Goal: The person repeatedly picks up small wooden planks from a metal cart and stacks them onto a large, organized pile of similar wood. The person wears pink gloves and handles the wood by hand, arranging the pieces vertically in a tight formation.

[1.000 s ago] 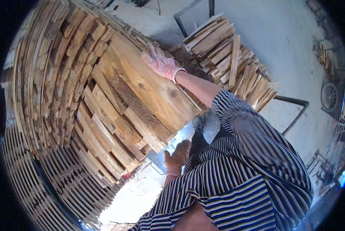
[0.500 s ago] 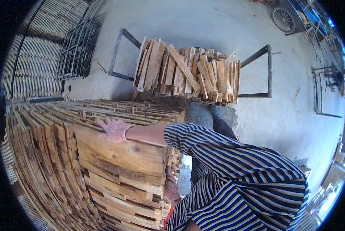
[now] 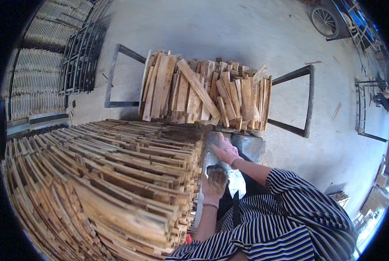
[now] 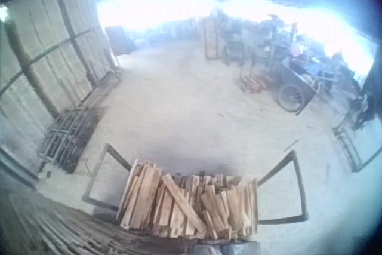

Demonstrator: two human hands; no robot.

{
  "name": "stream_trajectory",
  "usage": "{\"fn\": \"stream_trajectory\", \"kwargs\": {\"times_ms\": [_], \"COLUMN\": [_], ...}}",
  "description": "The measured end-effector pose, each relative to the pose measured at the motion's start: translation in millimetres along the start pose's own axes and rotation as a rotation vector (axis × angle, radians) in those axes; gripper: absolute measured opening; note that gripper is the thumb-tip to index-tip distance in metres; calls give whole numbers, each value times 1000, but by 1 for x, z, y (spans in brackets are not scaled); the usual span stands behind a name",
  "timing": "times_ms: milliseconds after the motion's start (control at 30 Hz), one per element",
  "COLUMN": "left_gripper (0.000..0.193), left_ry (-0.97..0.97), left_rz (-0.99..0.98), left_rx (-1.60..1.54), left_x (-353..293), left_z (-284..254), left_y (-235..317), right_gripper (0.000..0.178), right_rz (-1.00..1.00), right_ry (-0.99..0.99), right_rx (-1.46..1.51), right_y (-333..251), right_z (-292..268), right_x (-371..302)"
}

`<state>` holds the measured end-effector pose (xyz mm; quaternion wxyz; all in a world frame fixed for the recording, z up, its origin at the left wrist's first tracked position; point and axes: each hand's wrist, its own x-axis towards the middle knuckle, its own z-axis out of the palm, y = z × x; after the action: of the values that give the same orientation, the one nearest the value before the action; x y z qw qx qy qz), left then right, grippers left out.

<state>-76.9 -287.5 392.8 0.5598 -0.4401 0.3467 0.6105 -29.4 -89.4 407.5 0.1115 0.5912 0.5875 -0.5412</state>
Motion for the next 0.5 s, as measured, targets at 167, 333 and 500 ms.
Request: {"fn": "stream_trajectory", "kwargs": {"times_ms": [167, 333, 500], "left_gripper": [48, 55, 84], "left_ry": [56, 283, 677], "left_rz": [-16, 416, 1057], "left_rx": [420, 720, 1227], "left_x": [185, 347, 427], "left_z": [80, 40, 72], "left_y": [41, 228, 388], "right_gripper": [90, 84, 84], "right_rz": [53, 0, -20], "right_ry": [106, 1, 69], "right_rx": [-66, -147, -176], "right_y": [106, 99, 103], "right_z": [-6, 19, 59], "right_x": [98, 215, 366]}}
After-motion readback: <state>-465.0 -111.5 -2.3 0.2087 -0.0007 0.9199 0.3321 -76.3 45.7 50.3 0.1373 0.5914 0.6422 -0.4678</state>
